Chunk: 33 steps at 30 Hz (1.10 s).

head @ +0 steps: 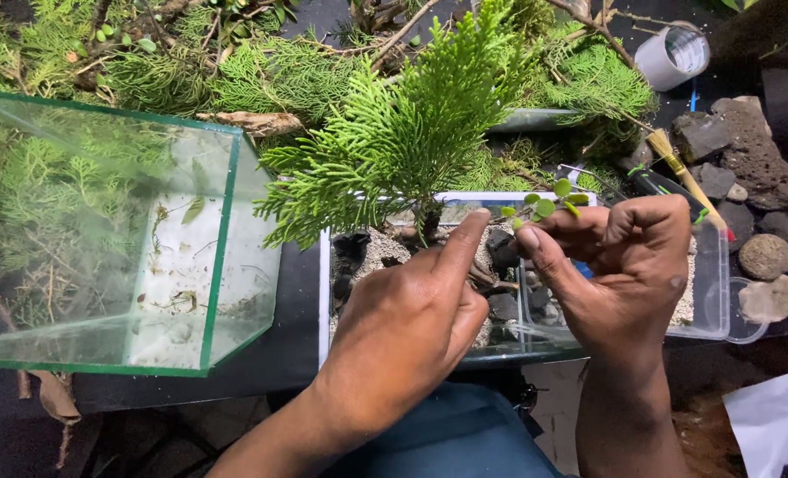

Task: Assembling a miniature landscape inside a glass tank using plants, rocks, and glue

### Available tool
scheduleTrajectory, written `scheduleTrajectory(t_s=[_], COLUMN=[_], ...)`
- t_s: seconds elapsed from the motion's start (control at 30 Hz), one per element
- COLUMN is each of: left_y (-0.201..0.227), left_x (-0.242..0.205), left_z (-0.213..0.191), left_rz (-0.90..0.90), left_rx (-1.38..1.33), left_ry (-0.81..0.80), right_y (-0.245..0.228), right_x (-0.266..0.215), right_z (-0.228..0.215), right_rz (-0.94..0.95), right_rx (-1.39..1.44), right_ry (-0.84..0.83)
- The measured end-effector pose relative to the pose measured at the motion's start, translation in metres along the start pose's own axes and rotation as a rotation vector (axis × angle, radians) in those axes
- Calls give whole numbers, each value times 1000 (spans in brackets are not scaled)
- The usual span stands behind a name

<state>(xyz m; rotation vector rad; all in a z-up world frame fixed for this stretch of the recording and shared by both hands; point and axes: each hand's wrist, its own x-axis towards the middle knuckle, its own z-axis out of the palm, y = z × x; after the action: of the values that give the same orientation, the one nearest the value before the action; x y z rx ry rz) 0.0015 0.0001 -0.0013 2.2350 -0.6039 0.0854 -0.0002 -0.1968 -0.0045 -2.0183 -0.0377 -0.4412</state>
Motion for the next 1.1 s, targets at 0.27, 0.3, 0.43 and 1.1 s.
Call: scheduleTrajectory(t_s=[0.27,0.3,0.43,1.1], left_y=[-1,-1,-1,2], left_x=[-1,-2,-2,0], left_z=[1,1,0,-2], left_rz=[-8,-11,-7,-1], left_rx=[-2,-23,-9,-29], left_ry=[0,1,2,2], right_y=[-9,-15,-10,-6], right_x=[1,2,-1,-5], right_z=[3,4,0,-34], right_rz=[-4,11,30,-222], right_rx=[66,156,217,-202], right_ry=[-18,-51,-48,-194])
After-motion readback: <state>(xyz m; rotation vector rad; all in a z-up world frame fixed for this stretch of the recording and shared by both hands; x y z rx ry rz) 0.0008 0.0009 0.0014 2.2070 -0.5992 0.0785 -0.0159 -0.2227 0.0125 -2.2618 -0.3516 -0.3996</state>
